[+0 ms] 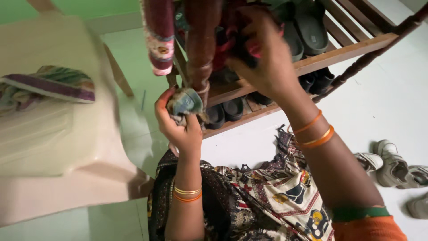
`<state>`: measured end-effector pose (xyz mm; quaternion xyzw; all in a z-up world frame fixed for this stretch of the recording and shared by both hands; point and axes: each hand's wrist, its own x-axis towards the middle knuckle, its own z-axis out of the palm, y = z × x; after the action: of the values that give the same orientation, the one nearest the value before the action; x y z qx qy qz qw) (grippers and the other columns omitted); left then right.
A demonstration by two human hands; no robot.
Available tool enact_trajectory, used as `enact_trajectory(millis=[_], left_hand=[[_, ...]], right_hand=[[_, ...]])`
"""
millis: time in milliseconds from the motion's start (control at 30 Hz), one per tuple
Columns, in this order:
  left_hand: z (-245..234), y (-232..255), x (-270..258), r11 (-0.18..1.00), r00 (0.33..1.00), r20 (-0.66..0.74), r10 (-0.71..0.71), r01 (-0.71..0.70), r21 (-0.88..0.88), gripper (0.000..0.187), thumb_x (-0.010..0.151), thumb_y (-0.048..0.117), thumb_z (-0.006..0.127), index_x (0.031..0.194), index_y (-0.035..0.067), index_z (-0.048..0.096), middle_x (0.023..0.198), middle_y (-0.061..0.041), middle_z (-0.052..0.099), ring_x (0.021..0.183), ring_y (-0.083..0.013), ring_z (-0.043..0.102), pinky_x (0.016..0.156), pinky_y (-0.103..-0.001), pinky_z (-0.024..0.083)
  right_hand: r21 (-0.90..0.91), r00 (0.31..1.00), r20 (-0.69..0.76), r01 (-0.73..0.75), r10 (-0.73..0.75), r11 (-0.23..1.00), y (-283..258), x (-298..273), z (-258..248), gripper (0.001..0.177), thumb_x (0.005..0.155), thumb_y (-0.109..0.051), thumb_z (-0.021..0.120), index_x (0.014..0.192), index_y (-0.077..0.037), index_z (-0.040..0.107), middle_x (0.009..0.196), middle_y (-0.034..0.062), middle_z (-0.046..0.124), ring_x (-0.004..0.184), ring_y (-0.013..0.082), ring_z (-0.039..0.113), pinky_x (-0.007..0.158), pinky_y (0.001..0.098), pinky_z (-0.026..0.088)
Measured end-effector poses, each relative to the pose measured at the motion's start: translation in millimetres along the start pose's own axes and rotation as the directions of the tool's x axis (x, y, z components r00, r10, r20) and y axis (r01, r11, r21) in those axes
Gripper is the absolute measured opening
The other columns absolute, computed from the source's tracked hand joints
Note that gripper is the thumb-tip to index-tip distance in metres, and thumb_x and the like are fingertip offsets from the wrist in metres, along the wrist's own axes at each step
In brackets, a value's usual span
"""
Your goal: The person sits on the floor and wipes a gray slide sandal with a cloth, then places it on a wooden shoe rack. They then wipe a white sneaker with the same cloth, cleaning the upper and sole, and place it on the rack.
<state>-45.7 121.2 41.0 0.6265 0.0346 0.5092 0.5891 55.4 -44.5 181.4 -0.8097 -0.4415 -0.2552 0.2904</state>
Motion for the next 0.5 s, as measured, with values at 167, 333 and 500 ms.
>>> enact_trajectory(millis=[167, 333, 500], left_hand=[[15.4, 24.4, -4.3, 0.898, 0.965, 0.092, 0.247, -0.263, 0.352, 0.059, 0.081, 0.003, 0.084, 0.131, 0.002, 0.054, 0.138, -0.02, 0.056, 0.128, -0.0357, 0.057, 0.113, -0.044, 0.048], [23.9, 28.2, -8.1, 0.902, 0.966, 0.101, 0.239, -0.26, 0.346, 0.065, 0.084, 0.005, 0.083, 0.138, 0.001, 0.047, 0.145, -0.021, 0.049, 0.133, -0.0394, 0.055, 0.114, -0.046, 0.05], [30.6, 22.7, -15.6, 0.92, 0.973, 0.107, 0.205, -0.229, 0.318, 0.062, 0.088, 0.002, 0.079, 0.14, 0.001, 0.044, 0.15, -0.024, 0.044, 0.138, -0.0393, 0.053, 0.112, -0.042, 0.052]], right_hand=[[-0.245, 0.984, -0.123, -0.155, 0.128, 0.957, 40.4, -16.0, -9.5, 0.112, 0.07, -0.022, 0.1, 0.154, -0.011, 0.028, 0.129, 0.0322, 0.049, 0.112, 0.0473, 0.054, 0.087, 0.0506, 0.054], [-0.18, 0.948, -0.105, -0.316, 0.301, 0.931, 58.3, -29.8, 9.4, 0.096, 0.072, -0.025, 0.098, 0.147, -0.013, 0.038, 0.122, 0.0218, 0.061, 0.11, 0.0425, 0.063, 0.089, 0.049, 0.056], [-0.12, 0.943, -0.173, -0.307, 0.285, 0.944, 40.0, -25.4, 24.0, 0.091, 0.076, -0.032, 0.1, 0.14, -0.009, 0.038, 0.123, 0.0199, 0.061, 0.109, 0.0424, 0.064, 0.089, 0.0483, 0.056]])
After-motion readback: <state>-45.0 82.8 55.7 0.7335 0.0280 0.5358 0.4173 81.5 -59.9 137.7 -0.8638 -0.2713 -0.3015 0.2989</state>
